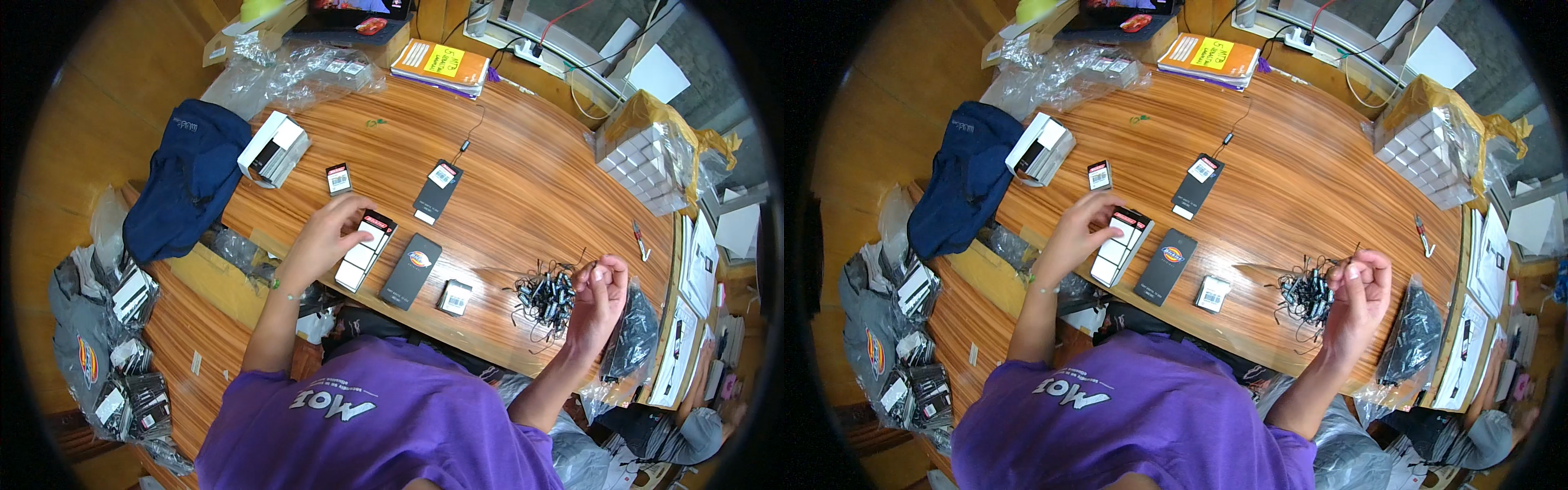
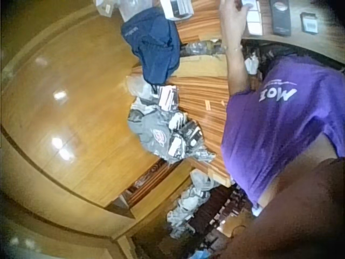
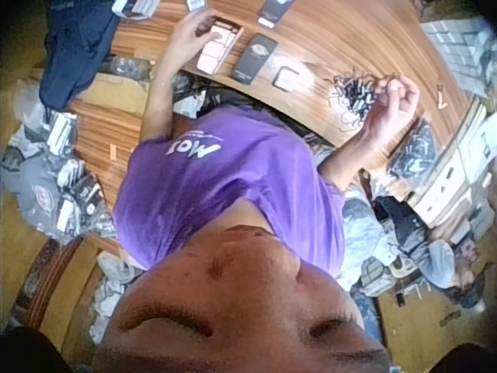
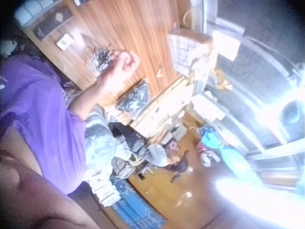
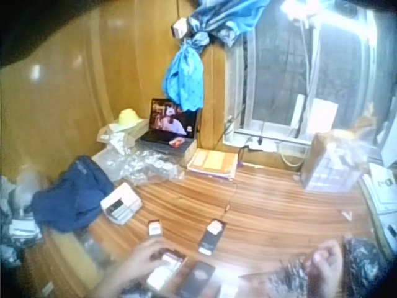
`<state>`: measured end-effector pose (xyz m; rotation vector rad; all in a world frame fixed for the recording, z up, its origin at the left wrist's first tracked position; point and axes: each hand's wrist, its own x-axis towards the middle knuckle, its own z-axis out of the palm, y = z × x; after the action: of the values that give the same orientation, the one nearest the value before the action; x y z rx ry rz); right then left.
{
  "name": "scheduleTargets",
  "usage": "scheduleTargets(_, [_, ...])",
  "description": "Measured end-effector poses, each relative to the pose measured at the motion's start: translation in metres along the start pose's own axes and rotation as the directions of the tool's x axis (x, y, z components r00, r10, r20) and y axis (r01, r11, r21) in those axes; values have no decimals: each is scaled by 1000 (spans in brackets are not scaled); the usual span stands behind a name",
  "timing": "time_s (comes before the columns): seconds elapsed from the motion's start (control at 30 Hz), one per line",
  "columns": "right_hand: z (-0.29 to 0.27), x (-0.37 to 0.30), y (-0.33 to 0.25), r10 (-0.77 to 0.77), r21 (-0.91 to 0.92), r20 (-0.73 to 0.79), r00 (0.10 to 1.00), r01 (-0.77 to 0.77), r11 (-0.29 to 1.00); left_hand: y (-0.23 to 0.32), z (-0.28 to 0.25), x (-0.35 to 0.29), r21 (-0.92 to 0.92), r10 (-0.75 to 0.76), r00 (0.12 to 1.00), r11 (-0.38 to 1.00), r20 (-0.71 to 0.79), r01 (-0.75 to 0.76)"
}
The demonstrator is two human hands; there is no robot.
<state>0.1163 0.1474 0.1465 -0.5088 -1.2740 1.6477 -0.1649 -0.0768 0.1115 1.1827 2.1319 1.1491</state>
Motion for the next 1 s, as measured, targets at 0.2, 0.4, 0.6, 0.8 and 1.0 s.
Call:
scheduleTargets(0.2, [47, -19, 1, 89, -323, 136, 987, -40, 945, 74, 36, 12, -444, 60, 995, 892, -76, -88])
scheduleTargets(0.4, [68, -20, 25, -100, -501, 221, 970, 201, 842, 107, 77, 24, -272, 308, 950, 911, -48, -309])
scheduleTargets(0.6, [63, -19, 18, -80, -572, 198, 977, 181, 800, 111, 87, 24, -235, 351, 936, 912, 19, -337])
scheduleTargets(0.8, [65, -17, 17, -73, -595, 212, 974, 188, 782, 112, 84, 25, 10, 545, 838, 838, -13, -545])
scheduleTargets(1.0, [58, -16, 26, 23, -324, 158, 987, 30, 946, 116, 80, 32, 92, 621, 782, 777, 47, -622])
